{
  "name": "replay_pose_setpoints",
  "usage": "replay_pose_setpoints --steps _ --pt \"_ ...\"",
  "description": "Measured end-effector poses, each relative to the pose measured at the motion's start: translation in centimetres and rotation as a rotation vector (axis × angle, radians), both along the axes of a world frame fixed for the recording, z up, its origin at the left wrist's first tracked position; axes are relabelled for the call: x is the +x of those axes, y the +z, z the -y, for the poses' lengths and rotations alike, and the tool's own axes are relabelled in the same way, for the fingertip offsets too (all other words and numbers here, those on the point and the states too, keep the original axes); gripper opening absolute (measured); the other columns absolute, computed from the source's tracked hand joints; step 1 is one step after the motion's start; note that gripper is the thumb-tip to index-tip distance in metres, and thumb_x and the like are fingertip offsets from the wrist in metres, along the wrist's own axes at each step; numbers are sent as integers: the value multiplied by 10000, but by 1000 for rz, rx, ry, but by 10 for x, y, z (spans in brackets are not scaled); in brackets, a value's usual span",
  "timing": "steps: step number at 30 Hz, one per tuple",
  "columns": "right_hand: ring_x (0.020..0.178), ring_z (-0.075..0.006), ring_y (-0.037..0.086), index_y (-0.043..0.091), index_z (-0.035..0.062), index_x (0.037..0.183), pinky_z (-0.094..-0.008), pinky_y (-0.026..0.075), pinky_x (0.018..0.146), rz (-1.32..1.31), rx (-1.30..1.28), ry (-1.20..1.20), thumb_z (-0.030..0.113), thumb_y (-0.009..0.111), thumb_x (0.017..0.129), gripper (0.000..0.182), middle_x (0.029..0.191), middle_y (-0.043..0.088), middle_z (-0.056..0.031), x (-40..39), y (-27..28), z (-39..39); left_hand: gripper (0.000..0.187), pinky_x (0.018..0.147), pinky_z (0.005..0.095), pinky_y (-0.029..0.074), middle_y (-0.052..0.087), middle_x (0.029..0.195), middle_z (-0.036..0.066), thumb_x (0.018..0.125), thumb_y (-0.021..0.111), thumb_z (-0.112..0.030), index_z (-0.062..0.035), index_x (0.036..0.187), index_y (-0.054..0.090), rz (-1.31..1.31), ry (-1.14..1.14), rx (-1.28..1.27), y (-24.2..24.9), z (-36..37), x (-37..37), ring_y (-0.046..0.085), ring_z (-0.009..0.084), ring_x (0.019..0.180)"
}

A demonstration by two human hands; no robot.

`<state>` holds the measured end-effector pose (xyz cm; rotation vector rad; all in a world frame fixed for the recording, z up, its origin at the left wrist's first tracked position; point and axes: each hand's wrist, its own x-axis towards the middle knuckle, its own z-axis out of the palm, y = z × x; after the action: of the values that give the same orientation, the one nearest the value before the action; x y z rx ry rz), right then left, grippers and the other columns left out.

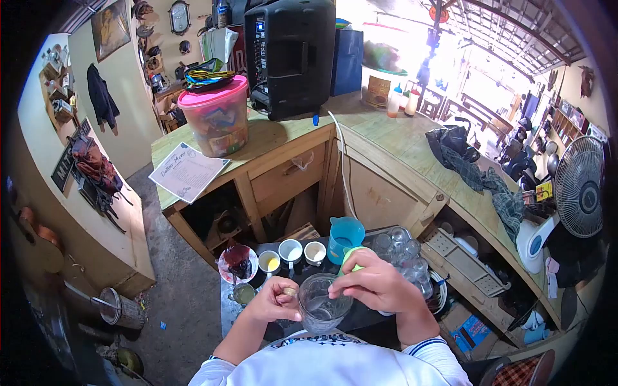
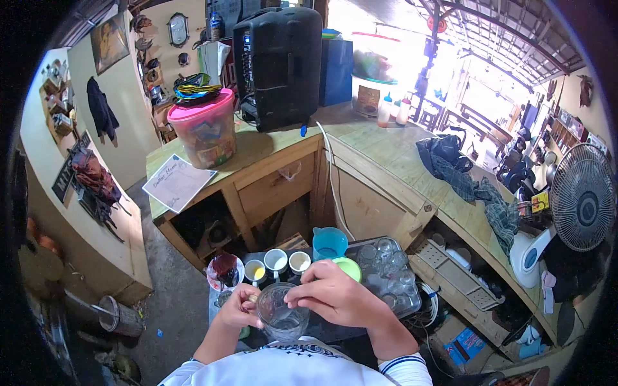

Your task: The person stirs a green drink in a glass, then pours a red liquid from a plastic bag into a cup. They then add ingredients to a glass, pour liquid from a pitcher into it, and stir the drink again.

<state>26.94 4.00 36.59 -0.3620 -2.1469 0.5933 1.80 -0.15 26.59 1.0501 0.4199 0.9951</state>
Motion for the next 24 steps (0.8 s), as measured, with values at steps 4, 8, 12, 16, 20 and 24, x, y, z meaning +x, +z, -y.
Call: replay_pose_setpoints --steps 4,8,12,16,20,24 --pt "732 -194 542 704 82 998 -337 418 720 -129 60 -78 102 690 786 214 770 614 -24 20 5 8 554 494 201 306 364 565 -74 692 767 56 -157 608 263 -73 23 96 7 1 3 339 10 526" --pt "640 -150 523 692 97 951 -315 406 681 -89 122 -111 176 627 877 126 738 658 14 6 -1 6 557 496 198 289 341 557 -83 694 770 54 -154 596 263 -72 37 26 11 4 6 316 12 528" --pt "588 -154 489 673 121 871 -308 388 659 -66 169 -256 235 565 927 167 683 637 38 10 2 18 555 494 208 262 326 551 -88 707 775 31 -148 582 264 -214 56 131 19 5 6 292 17 528" --pt "599 -203 487 666 124 845 -341 391 658 -150 197 -474 237 602 887 137 673 573 0 15 0 29 557 459 228 223 313 516 -83 682 809 -17 -130 538 282 -387 188 296 25 8 7 269 30 492" --pt "628 -211 496 642 118 808 -347 390 655 55 200 -449 234 594 889 149 695 571 -23 7 -9 26 526 425 241 213 334 474 -46 647 832 -49 -105 504 329 -619 373 563 34 11 16 277 56 454" --pt "598 -198 448 601 103 789 -343 359 610 -130 251 -584 248 516 946 230 700 600 -22 24 -11 32 459 422 248 280 395 478 13 644 814 -77 -72 520 371 -640 424 570 30 14 14 364 112 435"
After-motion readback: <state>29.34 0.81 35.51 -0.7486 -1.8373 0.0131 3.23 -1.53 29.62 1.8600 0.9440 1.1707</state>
